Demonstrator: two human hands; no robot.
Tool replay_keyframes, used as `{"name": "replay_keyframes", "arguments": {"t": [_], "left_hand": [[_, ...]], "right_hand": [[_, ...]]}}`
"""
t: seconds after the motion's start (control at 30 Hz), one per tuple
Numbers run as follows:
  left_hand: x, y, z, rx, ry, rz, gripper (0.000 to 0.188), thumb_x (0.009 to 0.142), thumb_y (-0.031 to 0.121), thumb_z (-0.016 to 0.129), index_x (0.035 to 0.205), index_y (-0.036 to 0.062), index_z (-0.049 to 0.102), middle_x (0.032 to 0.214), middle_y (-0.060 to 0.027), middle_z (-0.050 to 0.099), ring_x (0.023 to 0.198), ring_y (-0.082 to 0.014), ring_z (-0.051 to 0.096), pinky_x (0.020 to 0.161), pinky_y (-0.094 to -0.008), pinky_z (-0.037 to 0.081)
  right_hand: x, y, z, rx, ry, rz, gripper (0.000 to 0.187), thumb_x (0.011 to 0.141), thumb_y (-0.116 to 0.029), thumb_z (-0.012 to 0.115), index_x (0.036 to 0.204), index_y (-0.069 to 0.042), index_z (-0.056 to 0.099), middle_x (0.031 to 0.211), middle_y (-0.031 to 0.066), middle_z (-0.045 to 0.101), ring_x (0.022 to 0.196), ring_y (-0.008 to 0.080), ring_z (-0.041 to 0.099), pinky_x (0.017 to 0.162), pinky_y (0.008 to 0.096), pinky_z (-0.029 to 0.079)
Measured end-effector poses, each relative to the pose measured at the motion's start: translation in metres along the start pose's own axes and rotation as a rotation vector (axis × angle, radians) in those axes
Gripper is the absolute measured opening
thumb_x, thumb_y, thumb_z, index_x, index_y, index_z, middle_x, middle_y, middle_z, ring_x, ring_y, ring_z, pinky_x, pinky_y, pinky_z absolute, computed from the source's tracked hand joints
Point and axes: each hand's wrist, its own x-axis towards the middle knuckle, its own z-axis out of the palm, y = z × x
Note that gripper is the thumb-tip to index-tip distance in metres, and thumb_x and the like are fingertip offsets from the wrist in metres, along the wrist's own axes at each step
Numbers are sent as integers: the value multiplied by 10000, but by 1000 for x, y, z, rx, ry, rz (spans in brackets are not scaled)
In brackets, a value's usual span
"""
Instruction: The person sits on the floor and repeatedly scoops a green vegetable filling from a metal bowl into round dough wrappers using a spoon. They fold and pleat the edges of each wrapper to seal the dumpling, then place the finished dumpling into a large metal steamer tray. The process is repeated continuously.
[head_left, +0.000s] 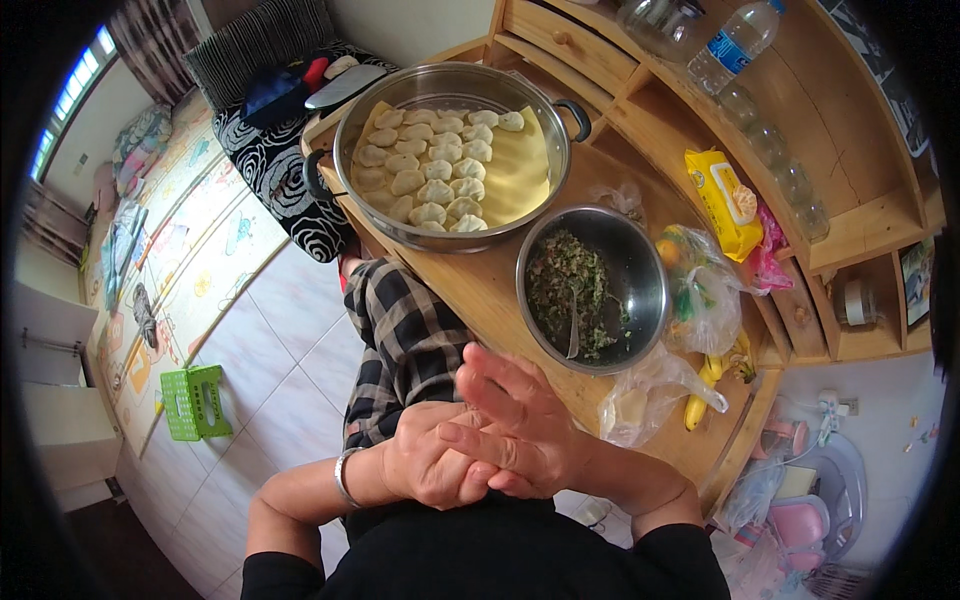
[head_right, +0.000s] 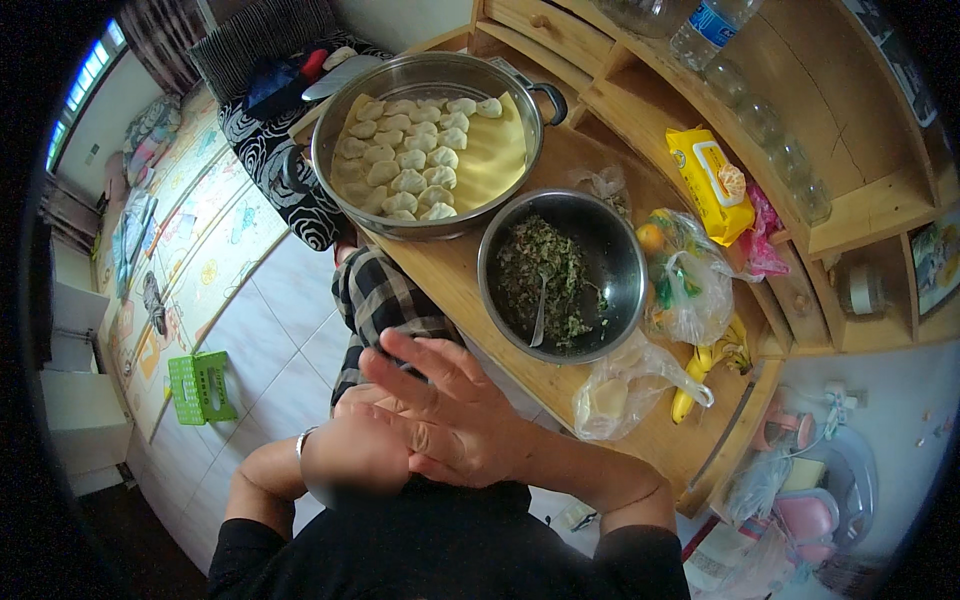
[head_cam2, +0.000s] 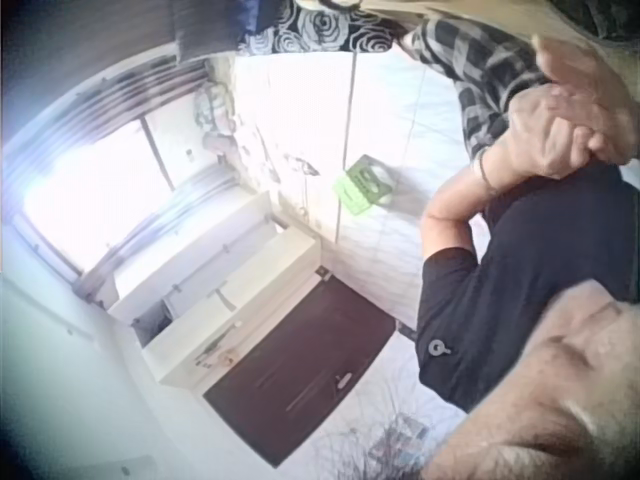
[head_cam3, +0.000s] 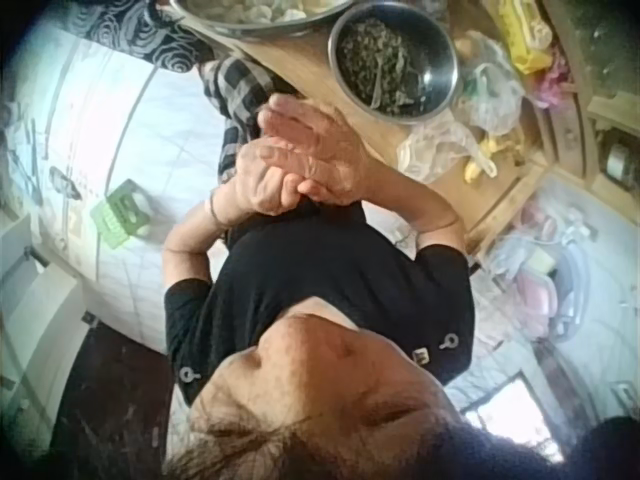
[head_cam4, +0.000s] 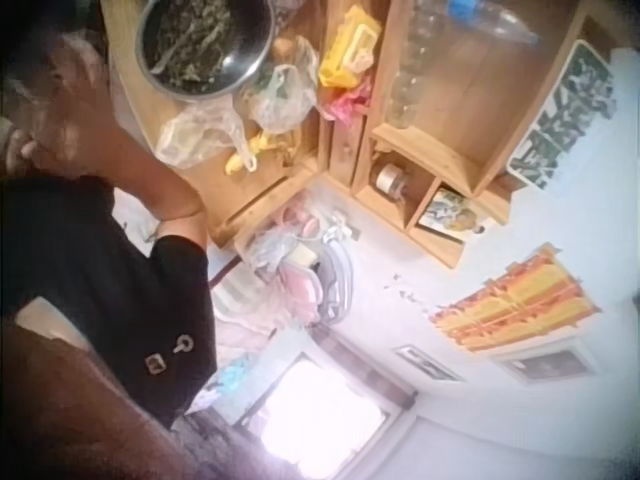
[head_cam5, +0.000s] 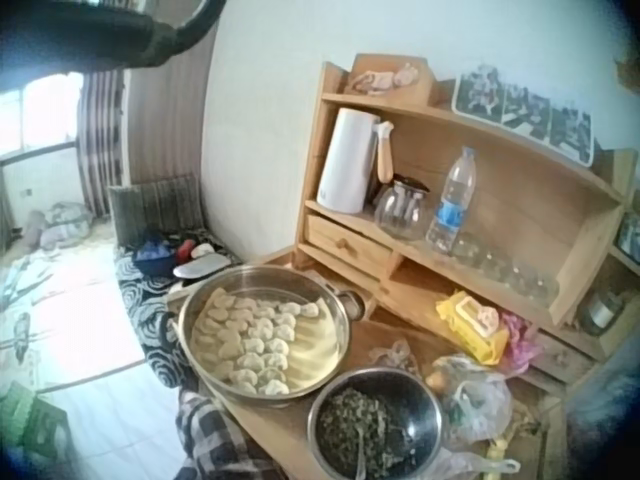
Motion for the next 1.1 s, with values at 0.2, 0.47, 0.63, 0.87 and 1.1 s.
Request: {"name": "replay_keyframes", "arguments": {"t": [0.2,0.47,0.63,0.87,1.1], "left_hand": [[6,-2,10,142,215,94,209,835,138,511,720,-19,589,693,-113,593,551,-238,586,458,-338,482],[4,-8,24,171,311,181,233,826,157,509,640,18,480,615,-111,501,466,-230,484,400,-372,419],[9,-9,15,192,286,160,234,843,159,509,665,7,505,641,-109,527,489,-233,509,417,-369,435],[17,-16,-6,261,199,-57,341,965,265,421,899,-24,590,741,-113,613,573,-217,595,493,-316,480],[13,-12,-14,-648,229,-808,658,1018,459,180,1180,-42,575,754,-68,616,548,-124,573,536,-258,467]], "right_hand": [[3,0,9,36,147,-111,459,1015,-271,330,1244,69,538,1399,270,450,1331,368,421,1030,446,356],[13,-1,8,-73,185,-124,391,1021,-263,329,1141,34,553,1296,287,537,1220,389,538,945,399,444],[17,2,8,-79,166,-117,407,1020,-285,328,1140,34,551,1294,285,539,1221,383,538,955,410,435],[34,28,4,-52,111,-38,569,1003,-407,374,1260,85,496,1318,297,508,1242,416,497,980,449,417],[24,34,-2,127,152,343,1080,694,-632,734,1453,-5,292,1458,257,345,1314,390,392,1060,439,332]]}}
